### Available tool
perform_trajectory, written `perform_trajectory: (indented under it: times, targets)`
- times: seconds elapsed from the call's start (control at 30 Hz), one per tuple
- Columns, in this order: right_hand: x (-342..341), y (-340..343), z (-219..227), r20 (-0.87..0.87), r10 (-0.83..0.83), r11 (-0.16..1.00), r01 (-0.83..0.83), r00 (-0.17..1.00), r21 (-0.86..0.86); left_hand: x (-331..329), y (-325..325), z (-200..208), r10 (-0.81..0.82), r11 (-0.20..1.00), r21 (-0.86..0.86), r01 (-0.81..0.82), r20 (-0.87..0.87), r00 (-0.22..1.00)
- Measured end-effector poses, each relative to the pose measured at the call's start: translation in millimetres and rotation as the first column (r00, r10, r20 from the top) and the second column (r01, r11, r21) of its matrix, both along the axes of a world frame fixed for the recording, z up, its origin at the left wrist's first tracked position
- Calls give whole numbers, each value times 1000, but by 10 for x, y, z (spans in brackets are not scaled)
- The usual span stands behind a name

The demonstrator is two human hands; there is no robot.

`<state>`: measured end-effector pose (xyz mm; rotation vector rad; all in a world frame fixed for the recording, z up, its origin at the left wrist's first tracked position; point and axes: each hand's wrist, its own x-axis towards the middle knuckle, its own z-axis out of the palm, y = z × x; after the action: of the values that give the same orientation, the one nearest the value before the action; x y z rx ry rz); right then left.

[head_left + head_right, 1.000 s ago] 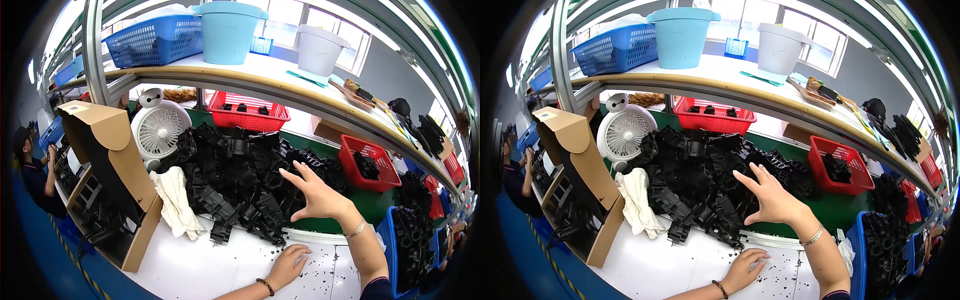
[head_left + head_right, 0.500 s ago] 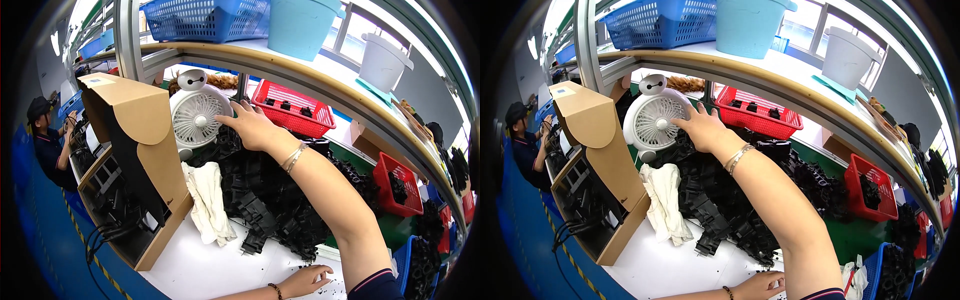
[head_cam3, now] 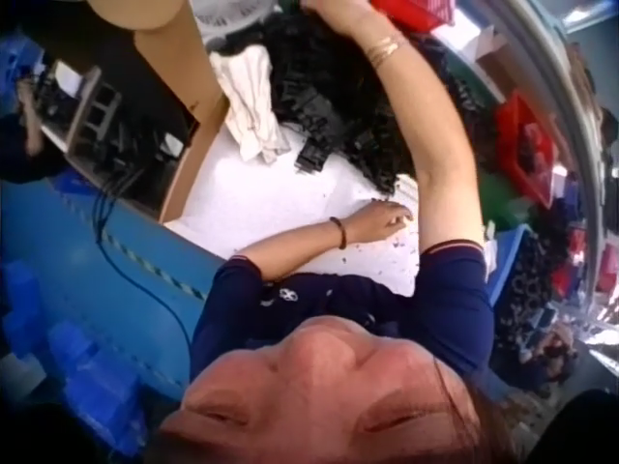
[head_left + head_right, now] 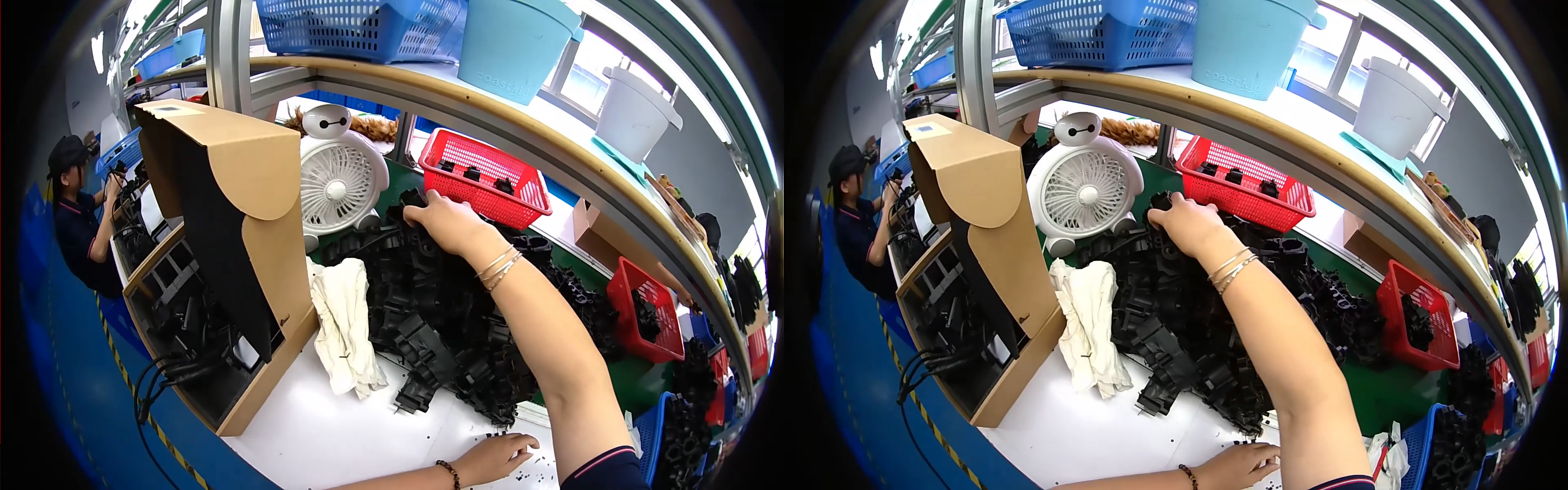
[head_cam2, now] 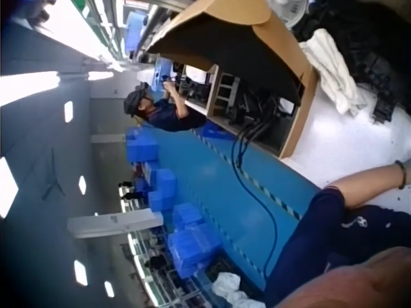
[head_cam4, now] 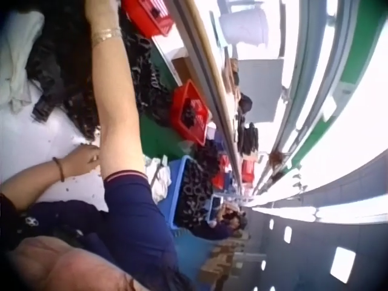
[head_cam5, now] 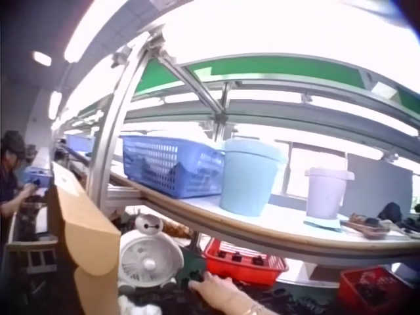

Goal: The person deburrs and cleans plastic components using a red handheld deburring tool, then wipes them with a white cloth.

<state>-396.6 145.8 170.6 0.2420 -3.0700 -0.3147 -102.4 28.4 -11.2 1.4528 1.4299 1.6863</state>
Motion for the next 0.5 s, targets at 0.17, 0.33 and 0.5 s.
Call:
perform_trajectory:
  times: [0.17,0.33,0.5]
  targets:
    - [440,248,325,-39,8,996,-11,999,-85,-63,-40,115,-150,962,-225,158,52,987]
    - [1139,692,623,-181,26,999,-29,983,-14,-89,-34,141,-162,932,-311,186,102,982]
    - [1926,1085,718,-382,-70,963,-37,921,-265,-14,-23,20,-119,970,-203,136,90,989]
